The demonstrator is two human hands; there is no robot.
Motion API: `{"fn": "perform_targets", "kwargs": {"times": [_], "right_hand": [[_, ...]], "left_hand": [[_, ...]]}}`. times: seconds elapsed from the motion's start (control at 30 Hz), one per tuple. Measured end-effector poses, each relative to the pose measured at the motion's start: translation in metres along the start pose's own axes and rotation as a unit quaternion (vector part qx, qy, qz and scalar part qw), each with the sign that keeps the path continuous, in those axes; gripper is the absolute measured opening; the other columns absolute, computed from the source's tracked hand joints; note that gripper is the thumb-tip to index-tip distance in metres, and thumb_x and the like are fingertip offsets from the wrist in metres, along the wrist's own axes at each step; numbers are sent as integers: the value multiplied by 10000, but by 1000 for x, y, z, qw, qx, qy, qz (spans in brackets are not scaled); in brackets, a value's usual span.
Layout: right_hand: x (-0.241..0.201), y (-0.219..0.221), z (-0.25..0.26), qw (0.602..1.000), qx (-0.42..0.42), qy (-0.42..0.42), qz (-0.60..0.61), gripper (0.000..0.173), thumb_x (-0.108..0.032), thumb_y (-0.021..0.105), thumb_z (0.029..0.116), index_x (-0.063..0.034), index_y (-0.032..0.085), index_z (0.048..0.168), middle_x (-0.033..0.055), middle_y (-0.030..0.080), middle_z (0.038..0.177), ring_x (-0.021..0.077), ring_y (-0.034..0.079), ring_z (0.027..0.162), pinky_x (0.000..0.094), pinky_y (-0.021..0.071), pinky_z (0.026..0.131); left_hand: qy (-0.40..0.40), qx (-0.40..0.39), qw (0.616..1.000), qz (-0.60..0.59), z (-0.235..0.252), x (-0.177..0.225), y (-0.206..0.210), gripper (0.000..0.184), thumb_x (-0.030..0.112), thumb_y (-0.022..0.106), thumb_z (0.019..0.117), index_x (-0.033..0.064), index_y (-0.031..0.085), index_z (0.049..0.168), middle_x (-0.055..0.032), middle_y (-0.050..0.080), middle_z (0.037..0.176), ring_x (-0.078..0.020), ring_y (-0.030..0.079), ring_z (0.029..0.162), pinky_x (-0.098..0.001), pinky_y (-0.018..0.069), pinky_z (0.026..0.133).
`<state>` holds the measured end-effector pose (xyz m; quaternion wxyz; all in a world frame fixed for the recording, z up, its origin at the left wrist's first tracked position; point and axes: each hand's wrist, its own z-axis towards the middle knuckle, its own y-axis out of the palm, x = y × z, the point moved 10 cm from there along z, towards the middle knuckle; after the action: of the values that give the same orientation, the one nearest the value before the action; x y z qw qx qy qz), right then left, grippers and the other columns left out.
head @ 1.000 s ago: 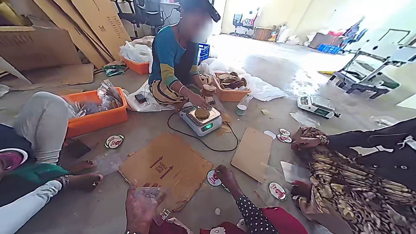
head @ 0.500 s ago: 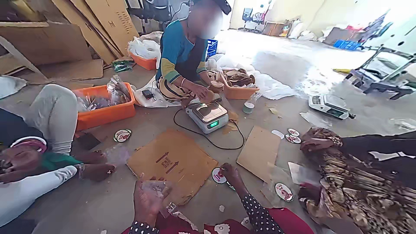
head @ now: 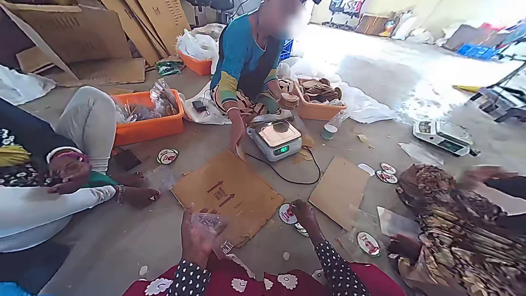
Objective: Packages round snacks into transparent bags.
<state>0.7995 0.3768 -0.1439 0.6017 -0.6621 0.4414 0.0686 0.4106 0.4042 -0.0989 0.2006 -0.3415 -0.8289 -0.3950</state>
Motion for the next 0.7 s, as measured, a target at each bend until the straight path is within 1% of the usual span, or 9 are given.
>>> {"fn": "perform_targets", "kwargs": {"times": [0.07,0.13,0.2,0.23,0.33,0.4,0.5,0.6,0.7], "right_hand": [[1,-1,2,1000,8,-7,13,263,-167,645,979,-13,704,1185,216,706,1112,367,659,1083,580,481,968],[2,-1,5,1000,11,-6,20,271,-171,648,984,-8,700,1194,223,705,1118,368,658,1087,581,479,972],[-3,-1,10,1000,13,-9,26,281,-165,643,988,2,695,1207,235,698,1144,372,652,1108,579,471,991],[-6,-2,12,999,16,-7,32,285,-163,641,991,11,690,1212,240,691,1157,373,643,1119,576,462,1001],[-9,-12,24,996,63,-1,71,265,-161,659,978,19,705,1167,224,705,1091,346,660,1046,557,484,953],[-5,-17,36,991,87,22,103,277,-175,661,981,21,700,1173,231,699,1086,344,660,1019,559,490,930],[-7,-13,61,985,96,32,137,279,-177,675,968,23,701,1162,226,693,1105,326,657,1029,545,497,940],[-38,3,84,987,59,-6,149,228,-139,678,966,35,691,1113,194,686,1032,263,649,941,476,518,877],[-88,34,98,994,-58,-68,66,262,-107,671,968,38,683,1186,208,694,1115,278,661,1022,470,510,958]], "left_hand": [[0,2,1000,1,1,-2,0,549,536,404,1029,90,440,1346,-184,594,1123,-360,623,976,-602,525,775],[-2,0,1000,2,0,-5,0,540,521,422,1026,81,446,1338,-192,589,1142,-374,617,999,-624,519,783],[-10,-4,1000,0,-1,-8,2,558,516,427,1028,77,432,1371,-201,579,1176,-383,605,1033,-632,511,808],[-11,-4,1000,1,-2,-8,3,551,517,417,1033,78,436,1365,-194,581,1161,-376,607,1022,-624,512,804],[-11,-4,1000,-2,0,-6,3,525,516,404,1038,79,454,1326,-173,595,1114,-356,619,994,-612,521,793],[-11,-6,1000,-8,3,-5,2,538,511,406,1039,87,431,1370,-164,592,1124,-352,617,1010,-615,519,800],[-11,7,1000,-9,2,-3,2,528,498,421,1044,76,450,1360,-178,602,1110,-364,632,982,-616,528,777],[-16,1,1000,1,2,-3,4,543,503,402,1047,62,454,1359,-185,611,1111,-366,644,976,-614,537,783],[-21,2,1000,2,2,-5,5,532,492,406,1050,60,454,1358,-182,615,1112,-357,650,968,-609,542,784]]}}
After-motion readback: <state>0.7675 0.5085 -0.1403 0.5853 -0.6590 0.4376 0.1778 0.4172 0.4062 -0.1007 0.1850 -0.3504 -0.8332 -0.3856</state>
